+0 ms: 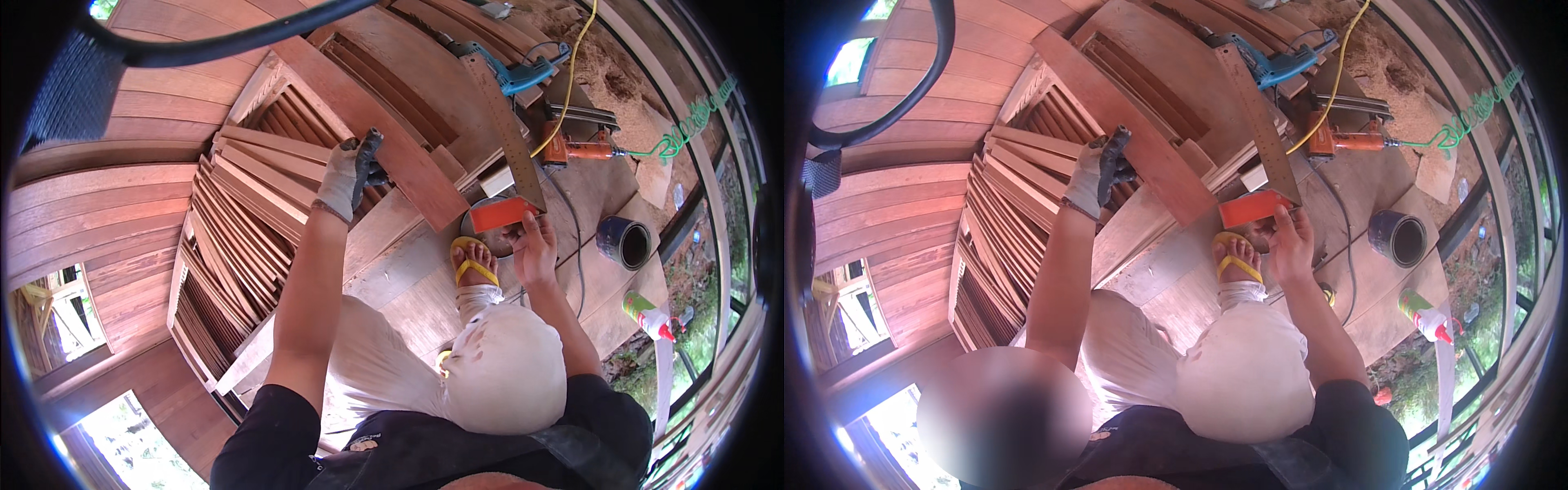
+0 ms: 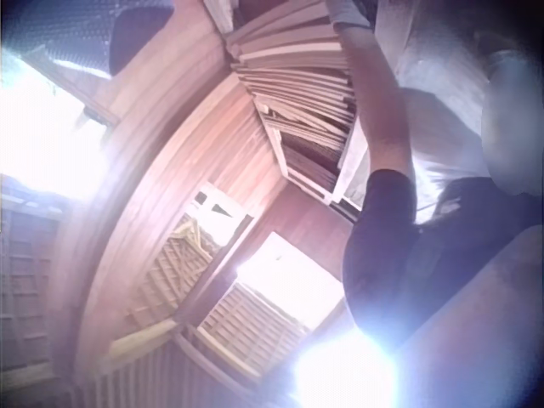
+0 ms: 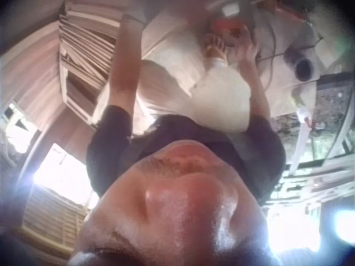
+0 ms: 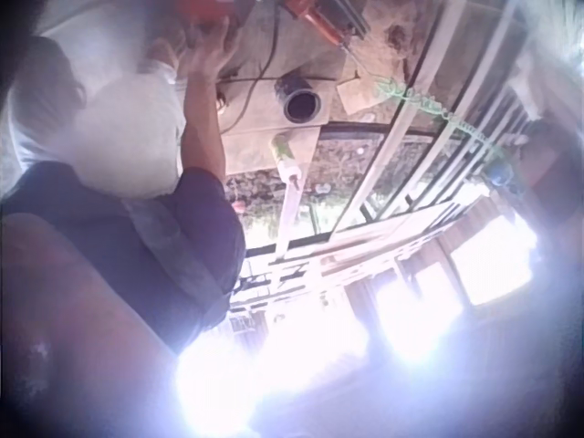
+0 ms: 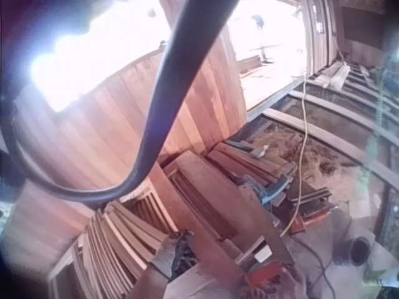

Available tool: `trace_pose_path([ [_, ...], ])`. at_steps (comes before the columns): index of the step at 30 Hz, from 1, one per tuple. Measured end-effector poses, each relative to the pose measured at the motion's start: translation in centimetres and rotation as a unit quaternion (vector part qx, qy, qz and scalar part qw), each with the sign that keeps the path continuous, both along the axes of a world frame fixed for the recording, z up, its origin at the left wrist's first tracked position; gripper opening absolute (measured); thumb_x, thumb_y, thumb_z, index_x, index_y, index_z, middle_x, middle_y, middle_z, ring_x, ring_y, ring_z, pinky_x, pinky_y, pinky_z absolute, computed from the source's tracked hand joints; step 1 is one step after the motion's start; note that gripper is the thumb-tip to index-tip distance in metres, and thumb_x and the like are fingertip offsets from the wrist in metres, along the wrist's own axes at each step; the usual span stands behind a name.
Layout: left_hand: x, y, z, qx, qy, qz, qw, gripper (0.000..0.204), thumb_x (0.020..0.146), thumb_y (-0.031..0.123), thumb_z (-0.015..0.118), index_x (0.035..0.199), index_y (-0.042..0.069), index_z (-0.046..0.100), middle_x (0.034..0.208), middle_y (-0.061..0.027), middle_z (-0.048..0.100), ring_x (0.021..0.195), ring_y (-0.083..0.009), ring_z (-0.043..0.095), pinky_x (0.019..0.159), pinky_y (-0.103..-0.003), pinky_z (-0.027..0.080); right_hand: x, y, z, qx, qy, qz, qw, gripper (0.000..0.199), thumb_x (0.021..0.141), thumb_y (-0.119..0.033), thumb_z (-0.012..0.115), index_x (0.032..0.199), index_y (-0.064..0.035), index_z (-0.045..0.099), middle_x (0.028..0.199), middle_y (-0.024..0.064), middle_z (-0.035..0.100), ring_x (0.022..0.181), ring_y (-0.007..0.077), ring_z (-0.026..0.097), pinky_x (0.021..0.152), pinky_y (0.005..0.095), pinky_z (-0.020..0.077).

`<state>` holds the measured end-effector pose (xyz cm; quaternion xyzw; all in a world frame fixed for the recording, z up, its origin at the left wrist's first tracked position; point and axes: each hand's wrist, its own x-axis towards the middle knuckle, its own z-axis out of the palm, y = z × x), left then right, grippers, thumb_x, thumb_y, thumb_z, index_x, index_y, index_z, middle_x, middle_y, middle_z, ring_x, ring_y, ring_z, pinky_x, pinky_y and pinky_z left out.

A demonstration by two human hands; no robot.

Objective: The person uses a power drill to fasten wooden slats into a curved wooden frame. They then use a sanding block to smooth the edges of the slats and a metal ruler to measure and align the pieces.

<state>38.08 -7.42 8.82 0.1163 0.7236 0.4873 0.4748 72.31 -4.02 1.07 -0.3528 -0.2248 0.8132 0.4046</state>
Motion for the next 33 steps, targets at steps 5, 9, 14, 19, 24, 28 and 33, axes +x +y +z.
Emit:
trace_pose_path([
  [5,0.0,2.5,1.8,-0.101,0.064,-0.086,0.989,0.045,0.094,0.051,0.071,0.089,0.007,0.064,0.075,-0.0074,0.07,0.06,-0.0196,0.067,0.055,-0.033,0.055,-0.1,0.0,-0.2,-0.003,0.002,0.003,1.0,0.024,0.106,-0.02,0.056,0.126,-0.0069,0.06,0.109,0.0064,0.071,0.087,0.0165,0.07,0.075,0.0332,0.0568],
  [9,-2.0,1.9,0.1,-0.159,0.212,-0.132,0.955,0.043,0.096,0.045,0.07,0.091,0.004,0.064,0.075,-0.0093,0.071,0.06,-0.0214,0.07,0.055,-0.036,0.054,-0.6,0.1,-0.2,0.004,0.024,0.002,1.0,0.023,0.106,-0.021,0.057,0.124,-0.0072,0.06,0.11,0.0067,0.071,0.086,0.0165,0.07,0.075,0.0332,0.0567],
  [14,5.3,-0.7,2.8,-0.011,0.513,-0.148,0.845,0.074,0.08,0.05,0.084,0.134,0.006,0.059,0.137,-0.0252,0.059,0.127,-0.0392,0.058,0.098,-0.048,0.051,0.1,0.0,-0.9,-0.003,0.001,-0.008,1.0,0.022,0.106,-0.019,0.057,0.123,-0.0068,0.06,0.108,0.007,0.071,0.087,0.0168,0.07,0.075,0.0336,0.0572],
  [19,11.1,-2.8,1.4,-0.091,0.569,-0.359,0.734,0.124,0.062,0.06,0.088,0.163,0.022,0.026,0.166,-0.0256,0.017,0.152,-0.0521,0.011,0.124,-0.06,0.016,0.1,0.4,-0.6,-0.009,0.007,-0.01,1.0,0.021,0.106,-0.018,0.057,0.121,-0.005,0.061,0.106,0.0079,0.071,0.088,0.017,0.07,0.075,0.0341,0.0573],
  [24,11.1,-2.8,-0.3,-0.071,0.59,-0.342,0.728,0.124,0.061,0.053,0.091,0.163,0.025,0.026,0.168,-0.0244,0.012,0.152,-0.0555,0.008,0.123,-0.062,0.015,0.3,0.8,-1.3,0.001,0.014,-0.004,1.0,0.022,0.106,-0.017,0.056,0.123,-0.003,0.06,0.109,0.0086,0.07,0.09,0.0173,0.068,0.077,0.0354,0.056],
  [28,11.2,-2.6,-0.2,-0.067,0.583,-0.341,0.735,0.122,0.062,0.05,0.091,0.163,0.025,0.027,0.168,-0.0247,0.013,0.151,-0.0566,0.008,0.123,-0.062,0.016,0.2,1.1,-1.5,0.007,0.014,-0.001,1.0,0.022,0.106,-0.018,0.057,0.122,-0.0032,0.06,0.109,0.0091,0.07,0.09,0.0174,0.068,0.078,0.0354,0.0562],
  [33,11.2,-2.3,-0.6,-0.061,0.591,-0.327,0.735,0.119,0.062,0.051,0.09,0.162,0.026,0.03,0.168,-0.0243,0.014,0.151,-0.0566,0.009,0.123,-0.063,0.017,0.0,1.0,-1.5,0.004,0.011,-0.011,1.0,0.02,0.105,-0.016,0.058,0.12,-0.004,0.061,0.112,0.0097,0.071,0.09,0.0174,0.069,0.076,0.0343,0.0571],
])
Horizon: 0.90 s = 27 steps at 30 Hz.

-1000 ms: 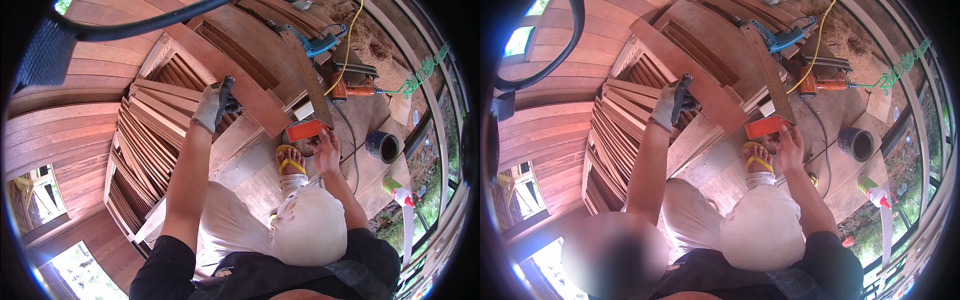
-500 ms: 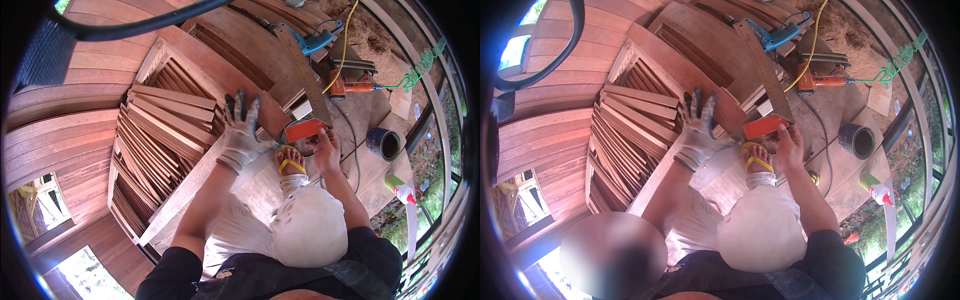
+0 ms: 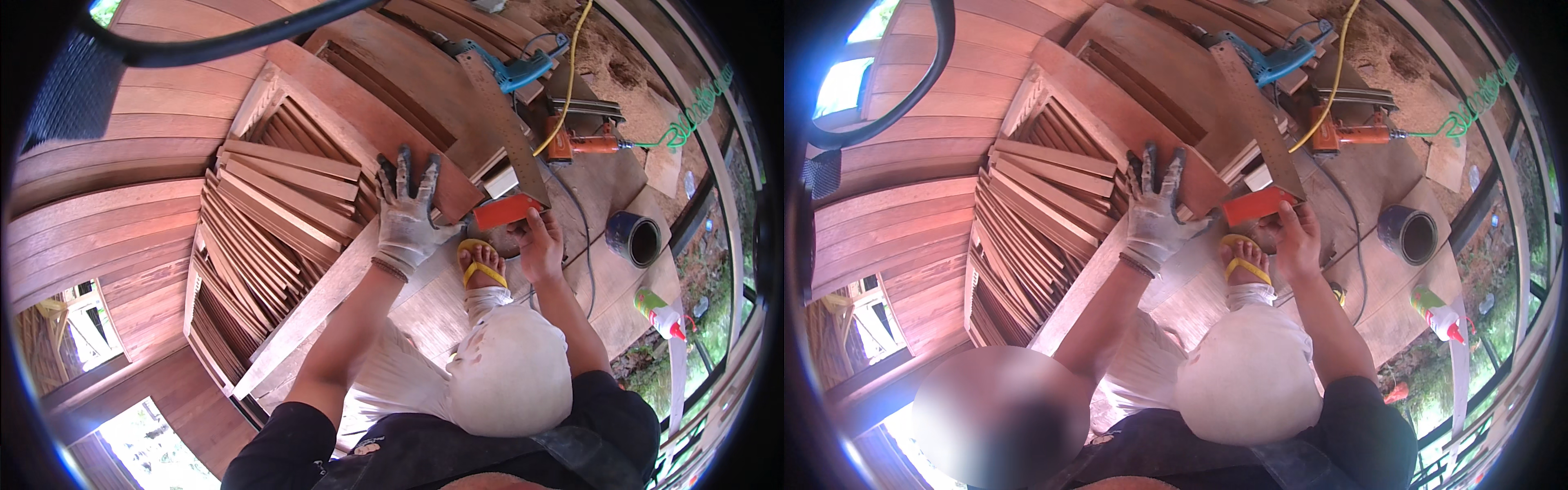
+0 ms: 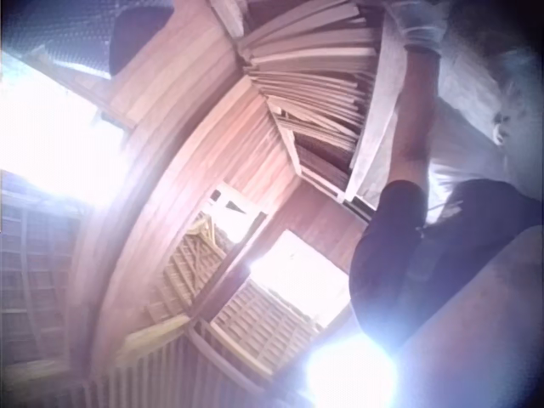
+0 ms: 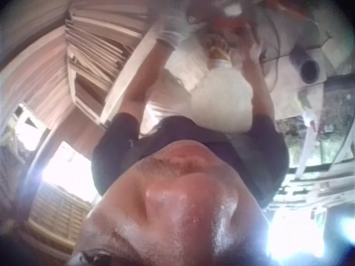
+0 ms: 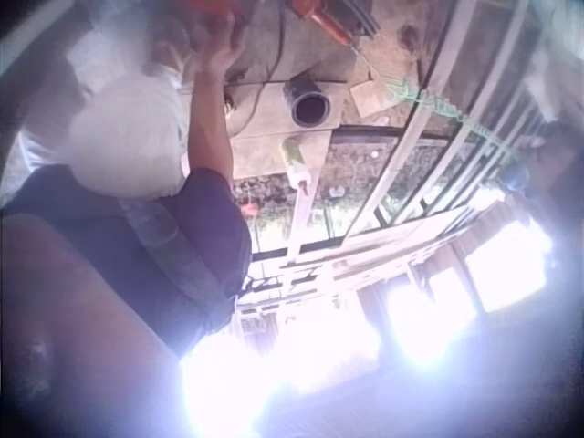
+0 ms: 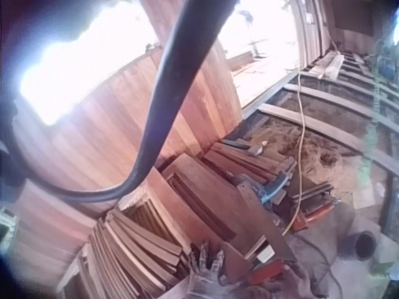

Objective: The person uses a power drill to fasten wooden slats into a curved wooden frame. They then use a sanding block to smooth the edges of the slats and a metal ruler to measure and align the pieces.

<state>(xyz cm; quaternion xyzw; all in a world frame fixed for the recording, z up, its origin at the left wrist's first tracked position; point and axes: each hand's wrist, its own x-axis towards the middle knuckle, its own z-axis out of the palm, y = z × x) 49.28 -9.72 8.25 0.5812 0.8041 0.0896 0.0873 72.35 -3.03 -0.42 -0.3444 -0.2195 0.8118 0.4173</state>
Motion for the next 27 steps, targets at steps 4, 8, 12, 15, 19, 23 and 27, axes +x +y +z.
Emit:
trace_pose_path([
  [4,-0.4,0.0,-0.5,-0.004,0.0,-0.013,1.0,0.121,0.064,0.064,0.085,0.163,0.025,0.027,0.168,-0.0249,0.009,0.15,-0.0596,0.006,0.121,-0.067,0.015,0.1,0.1,0.5,0.001,0.008,-0.005,1.0,0.022,0.105,-0.017,0.058,0.122,-0.0044,0.061,0.113,0.0094,0.071,0.089,0.0169,0.069,0.076,0.0336,0.0573],
  [8,-0.4,0.0,-0.5,0.009,-0.003,-0.009,1.0,0.12,0.063,0.06,0.087,0.162,0.025,0.029,0.168,-0.0246,0.012,0.15,-0.059,0.007,0.121,-0.066,0.016,0.2,0.3,0.2,0.013,0.007,0.001,1.0,0.023,0.105,-0.016,0.057,0.124,-0.0043,0.061,0.111,0.0091,0.071,0.088,0.0161,0.07,0.075,0.0329,0.0573],
  [12,-0.2,0.0,-0.6,0.027,0.009,-0.005,1.0,0.119,0.061,0.053,0.091,0.161,0.023,0.032,0.166,-0.0248,0.018,0.15,-0.0574,0.01,0.122,-0.064,0.018,0.3,0.2,0.1,0.019,0.002,-0.002,1.0,0.022,0.105,-0.016,0.056,0.123,-0.0039,0.061,0.109,0.009,0.071,0.087,0.0161,0.07,0.075,0.0325,0.0572],
  [15,-0.2,-0.1,-0.4,0.03,0.007,-0.004,1.0,0.118,0.061,0.053,0.091,0.16,0.022,0.033,0.166,-0.0252,0.019,0.15,-0.0569,0.011,0.122,-0.064,0.018,0.2,0.2,0.6,0.014,0.008,-0.001,1.0,0.022,0.105,-0.016,0.056,0.122,-0.0037,0.061,0.109,0.009,0.071,0.087,0.0162,0.069,0.075,0.0325,0.057],
  [19,-1.2,0.2,2.5,-0.009,-0.042,-0.018,0.999,0.115,0.063,0.051,0.09,0.159,0.022,0.035,0.165,-0.0254,0.021,0.152,-0.0525,0.012,0.123,-0.062,0.016,0.3,0.7,1.2,0.011,0.01,-0.01,1.0,0.021,0.105,-0.017,0.056,0.122,-0.0042,0.061,0.108,0.0086,0.071,0.09,0.0169,0.069,0.078,0.0339,0.056],
  [23,-7.2,3.9,5.0,-0.041,-0.031,-0.101,0.994,0.109,0.07,0.049,0.085,0.161,0.026,0.029,0.168,-0.0201,0.017,0.156,-0.045,0.007,0.127,-0.057,0.008,0.2,1.3,0.3,-0.009,0.02,-0.003,1.0,0.024,0.105,-0.021,0.058,0.123,-0.0054,0.06,0.111,0.0087,0.07,0.091,0.0172,0.068,0.081,0.0355,0.0537],
  [27,-11.8,8.3,5.4,-0.163,0.133,-0.181,0.961,0.098,0.072,0.033,0.082,0.157,0.028,0.035,0.165,-0.016,0.026,0.154,-0.0435,0.015,0.127,-0.056,0.012,-0.6,2.6,-2.4,-0.018,0.048,0.04,0.998,0.024,0.105,-0.021,0.057,0.123,-0.0061,0.06,0.112,0.0078,0.07,0.095,0.0176,0.068,0.081,0.0361,0.0539],
])
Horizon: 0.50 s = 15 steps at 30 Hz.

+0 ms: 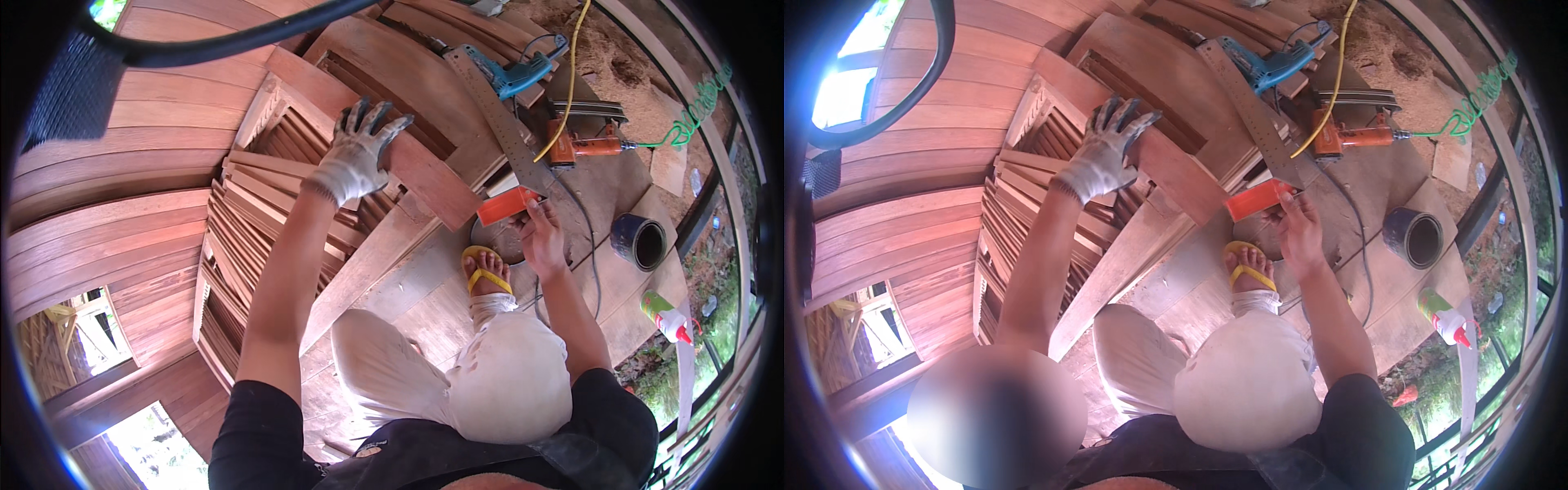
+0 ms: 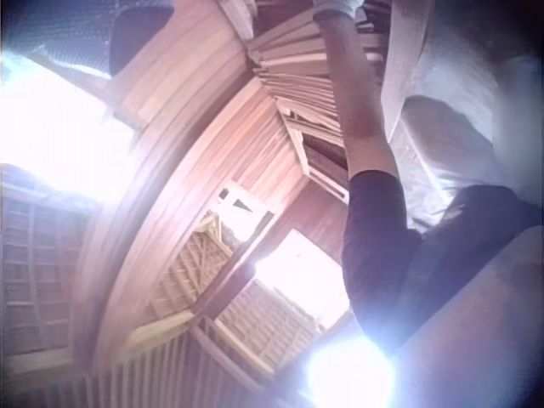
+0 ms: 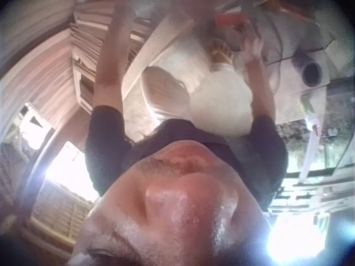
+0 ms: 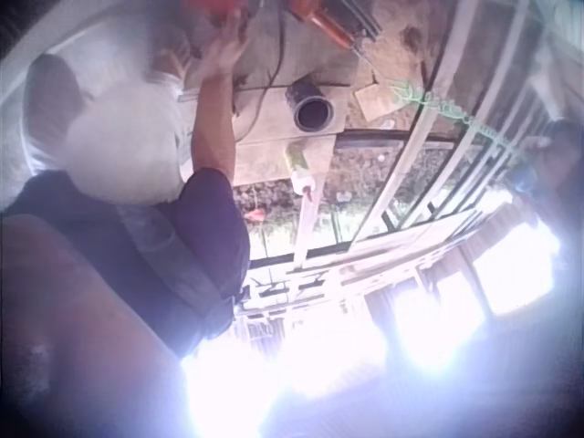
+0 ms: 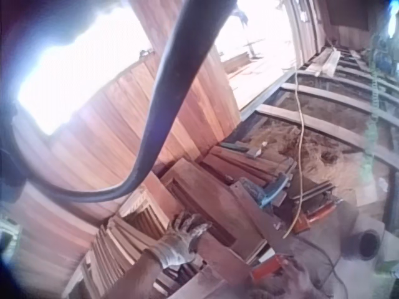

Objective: The person uses a power drill to fasten wooden slats into a curved wooden frame. They then use a sanding block to smooth the edges of the slats and a metal ruler to measure and align the pieces.

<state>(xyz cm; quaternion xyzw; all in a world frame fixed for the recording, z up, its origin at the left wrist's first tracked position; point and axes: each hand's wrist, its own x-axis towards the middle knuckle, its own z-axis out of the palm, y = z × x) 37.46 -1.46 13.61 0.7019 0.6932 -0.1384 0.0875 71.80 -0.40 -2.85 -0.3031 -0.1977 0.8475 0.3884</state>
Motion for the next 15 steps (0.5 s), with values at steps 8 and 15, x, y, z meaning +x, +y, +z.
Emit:
trace_pose_path([
  [8,-1.4,0.9,-0.7,0.008,-0.005,-0.039,0.999,0.076,0.066,0.017,0.077,0.139,0.024,0.056,0.146,-0.0126,0.048,0.147,-0.042,0.03,0.125,-0.057,0.02,-2.9,-0.6,4.2,-0.072,0.069,0.014,0.995,0.024,0.108,-0.019,0.049,0.123,-0.0027,0.058,0.121,0.0136,0.068,0.119,0.0307,0.065,0.097,0.0523,0.0562],
  [15,-1.7,0.6,-1.0,0.019,-0.061,-0.034,0.997,0.073,0.066,0.009,0.075,0.136,0.025,0.06,0.142,-0.0142,0.051,0.146,-0.0427,0.032,0.126,-0.057,0.02,-2.6,-1.6,3.5,-0.096,0.079,0.048,0.991,0.026,0.108,-0.017,0.05,0.127,-0.0015,0.056,0.123,0.0186,0.067,0.114,0.0353,0.068,0.094,0.0538,0.0588],
])
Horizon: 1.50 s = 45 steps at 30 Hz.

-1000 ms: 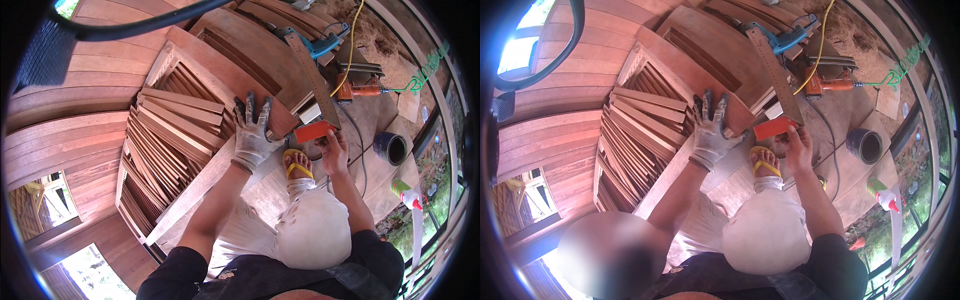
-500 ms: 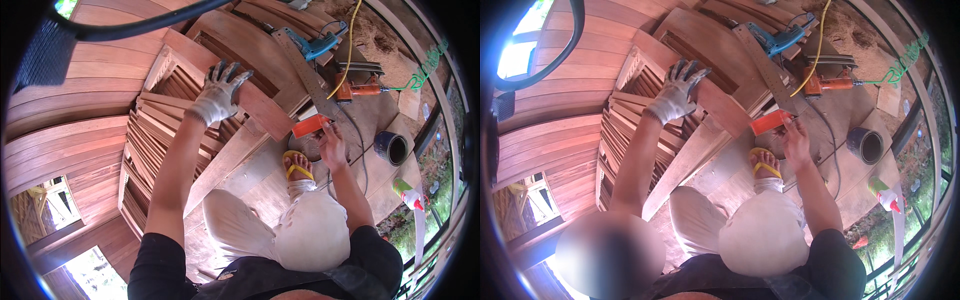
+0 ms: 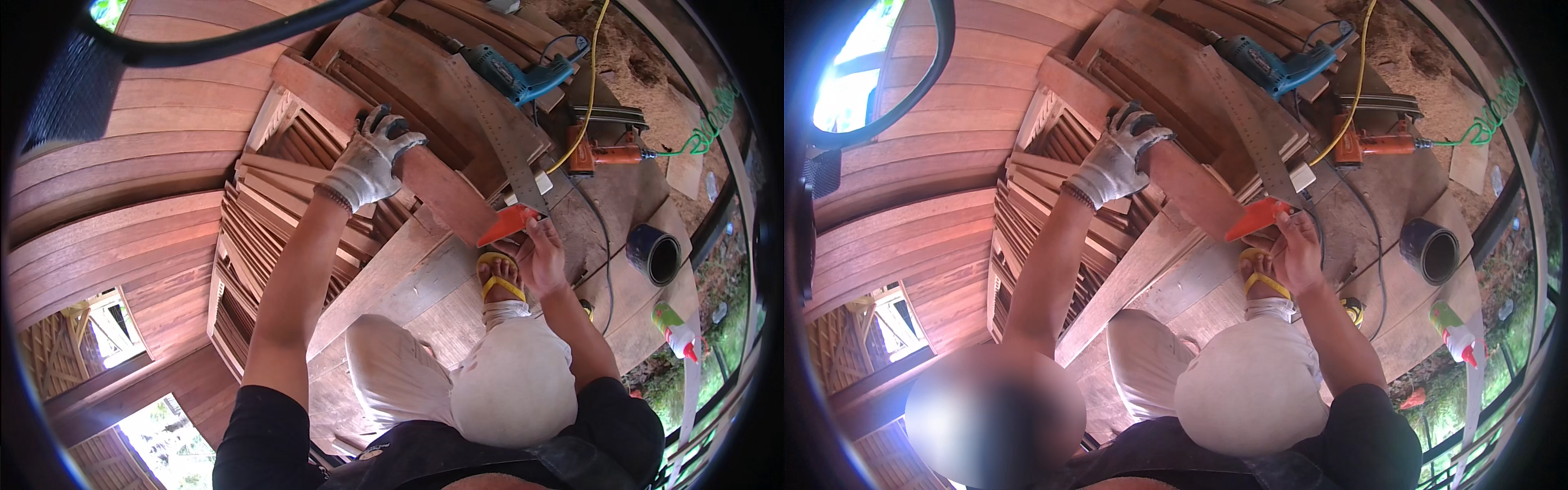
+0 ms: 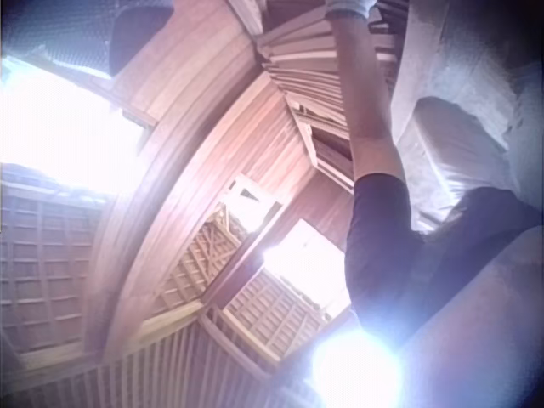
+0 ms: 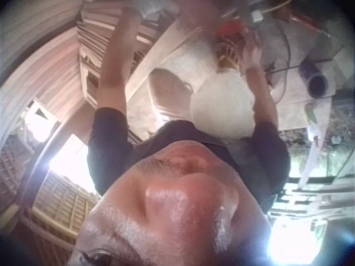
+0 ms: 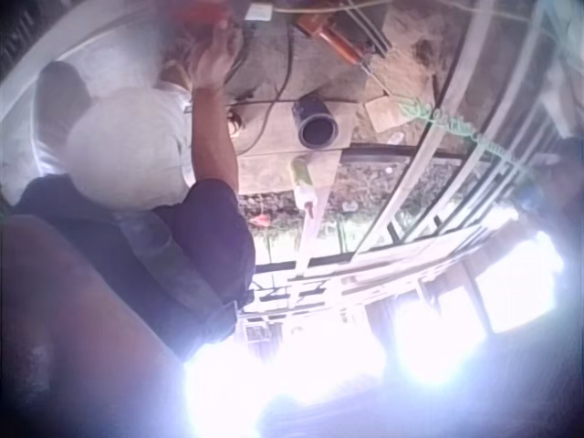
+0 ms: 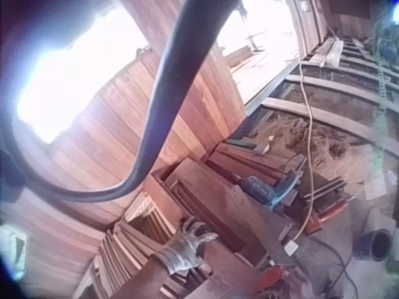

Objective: The person uses a power drill to fasten wooden slats into a curved wooden frame. They then use a sanding block to smooth the edges of the slats and a metal ruler to measure and align the pieces.

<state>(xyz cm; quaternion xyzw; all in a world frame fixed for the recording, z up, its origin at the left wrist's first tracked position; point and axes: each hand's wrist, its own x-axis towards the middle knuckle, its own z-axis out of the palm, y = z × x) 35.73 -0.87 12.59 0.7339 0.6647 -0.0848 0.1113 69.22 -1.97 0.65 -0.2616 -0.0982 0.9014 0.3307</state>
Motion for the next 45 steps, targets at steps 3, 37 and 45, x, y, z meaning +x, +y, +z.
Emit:
trace_pose_path([
  [3,-0.1,0.3,-0.2,0.0,-0.003,-0.01,1.0,0.071,0.068,0.007,0.074,0.136,0.025,0.061,0.142,-0.0159,0.052,0.146,-0.0427,0.034,0.126,-0.057,0.02,-0.5,-0.2,0.3,0.002,-0.003,-0.006,1.0,0.026,0.108,-0.017,0.05,0.127,-0.0005,0.057,0.123,0.0193,0.067,0.111,0.035,0.07,0.093,0.052,0.0598],
  [37,0.6,-1.5,-1.1,0.059,0.016,-0.014,0.998,0.079,0.078,0.009,0.07,0.151,0.027,0.046,0.154,-0.017,0.041,0.15,-0.0399,0.027,0.127,-0.052,0.018,2.9,-0.9,0.1,0.096,-0.09,-0.075,0.988,0.023,0.105,-0.012,0.054,0.125,0.0002,0.057,0.124,0.0165,0.066,0.111,0.0277,0.068,0.091,0.0444,0.0585],
  [45,5.5,-8.5,-0.2,0.174,-0.147,0.116,0.967,0.063,0.083,0.006,0.066,0.144,0.012,0.055,0.145,-0.0176,0.053,0.137,-0.0354,0.048,0.116,-0.044,0.038,6.3,-2.8,3.4,0.262,-0.153,0.007,0.953,0.036,0.102,-0.004,0.057,0.138,0.0021,0.054,0.129,0.0116,0.066,0.113,0.0191,0.064,0.093,0.0366,0.0549],
])
